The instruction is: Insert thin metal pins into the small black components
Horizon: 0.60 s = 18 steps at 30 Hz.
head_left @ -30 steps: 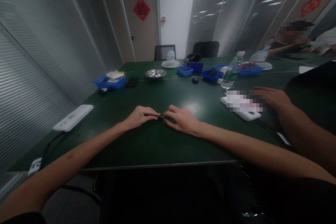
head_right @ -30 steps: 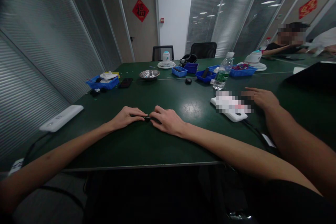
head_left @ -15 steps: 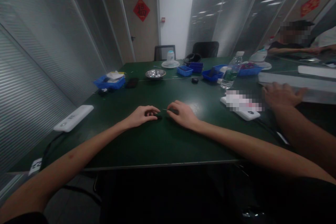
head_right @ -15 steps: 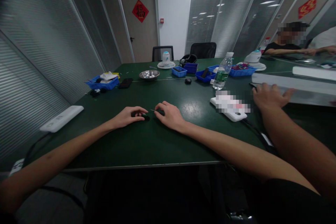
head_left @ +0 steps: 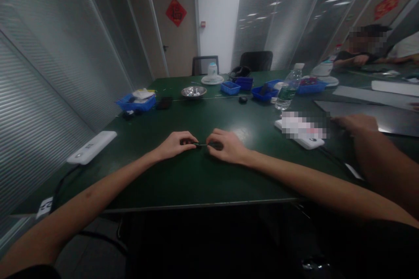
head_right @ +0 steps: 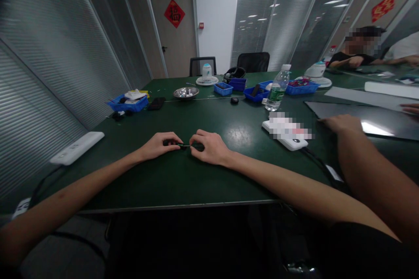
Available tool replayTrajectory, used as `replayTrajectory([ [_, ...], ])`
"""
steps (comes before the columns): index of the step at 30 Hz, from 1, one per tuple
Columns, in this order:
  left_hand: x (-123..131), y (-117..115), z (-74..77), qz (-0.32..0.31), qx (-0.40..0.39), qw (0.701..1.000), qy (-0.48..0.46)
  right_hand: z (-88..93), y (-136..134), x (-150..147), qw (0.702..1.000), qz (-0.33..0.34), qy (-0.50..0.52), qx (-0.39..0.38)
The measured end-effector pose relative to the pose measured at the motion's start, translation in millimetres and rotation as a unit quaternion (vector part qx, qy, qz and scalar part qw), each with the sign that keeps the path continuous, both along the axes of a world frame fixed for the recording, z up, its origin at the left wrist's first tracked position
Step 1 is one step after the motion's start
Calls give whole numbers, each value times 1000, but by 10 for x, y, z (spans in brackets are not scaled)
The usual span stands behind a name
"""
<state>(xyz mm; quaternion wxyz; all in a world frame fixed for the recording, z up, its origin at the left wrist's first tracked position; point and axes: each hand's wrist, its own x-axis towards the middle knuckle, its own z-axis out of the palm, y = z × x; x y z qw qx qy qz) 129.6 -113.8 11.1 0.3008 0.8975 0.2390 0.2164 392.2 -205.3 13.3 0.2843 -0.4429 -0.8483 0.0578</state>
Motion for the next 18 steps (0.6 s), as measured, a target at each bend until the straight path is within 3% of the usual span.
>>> replayTrajectory([
  [7,-20,9,-6,1,-3,1000,4,-9,13,1,1000,-11,-5,-4],
  [18,-13,-28,-22,-38,-2,999,10,-11,11,-16,999,28,-32,1],
])
